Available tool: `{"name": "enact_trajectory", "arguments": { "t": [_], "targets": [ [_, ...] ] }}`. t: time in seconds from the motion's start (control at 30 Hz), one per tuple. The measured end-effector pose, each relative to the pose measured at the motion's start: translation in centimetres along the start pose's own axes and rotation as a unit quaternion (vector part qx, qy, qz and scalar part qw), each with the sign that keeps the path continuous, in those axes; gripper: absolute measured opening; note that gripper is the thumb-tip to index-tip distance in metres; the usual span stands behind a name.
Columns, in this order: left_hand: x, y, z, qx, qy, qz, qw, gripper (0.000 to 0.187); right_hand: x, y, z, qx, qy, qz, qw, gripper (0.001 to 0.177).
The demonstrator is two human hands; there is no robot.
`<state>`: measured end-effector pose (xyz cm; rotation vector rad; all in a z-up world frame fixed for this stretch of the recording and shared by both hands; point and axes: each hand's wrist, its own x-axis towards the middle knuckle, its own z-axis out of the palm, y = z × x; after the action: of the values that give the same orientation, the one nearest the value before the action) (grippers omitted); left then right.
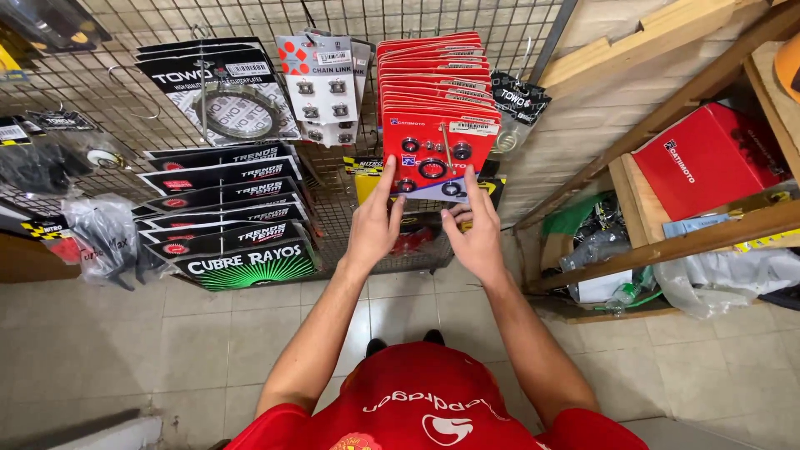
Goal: The person moves various packaged motorcycle parts from a cardboard box and a small stool to a metal grid display shelf, hanging them onto hooks by hand one by one.
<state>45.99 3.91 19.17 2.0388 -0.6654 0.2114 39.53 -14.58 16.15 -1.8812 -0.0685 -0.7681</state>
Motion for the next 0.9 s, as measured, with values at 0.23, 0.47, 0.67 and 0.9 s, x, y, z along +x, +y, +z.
{"name": "enact_trajectory", "arguments": {
  "t": [0.23,0.47,0.67,0.9],
  "targets": [
    [-4.8,-1.5,2.3,0.021,-0.042,-0.027,0.999,0.072,-4.0,2.9,0.2,-0.087,-0.044,0.03,0.995,0.076],
    [-22.8,-17.3,10.9,0.12,-0.343,-0.338,0.868,0.061,-13.3,9.8,-1.0,-0.182,-0.344,0.265,0.883,0.077],
    [-39.4,-24.4,10.9,0.12,-0.291,-0.553,0.772,0.042,-30.2,28.1,-5.0,-0.23,-0.56,0.352,0.714,0.053],
    [-42.5,-20.0,9.1,0.029,-0.066,-0.688,0.723,0.04,-30.3,29.1,-3.4,-0.197,-0.729,0.271,0.597,0.03]
  ]
}}
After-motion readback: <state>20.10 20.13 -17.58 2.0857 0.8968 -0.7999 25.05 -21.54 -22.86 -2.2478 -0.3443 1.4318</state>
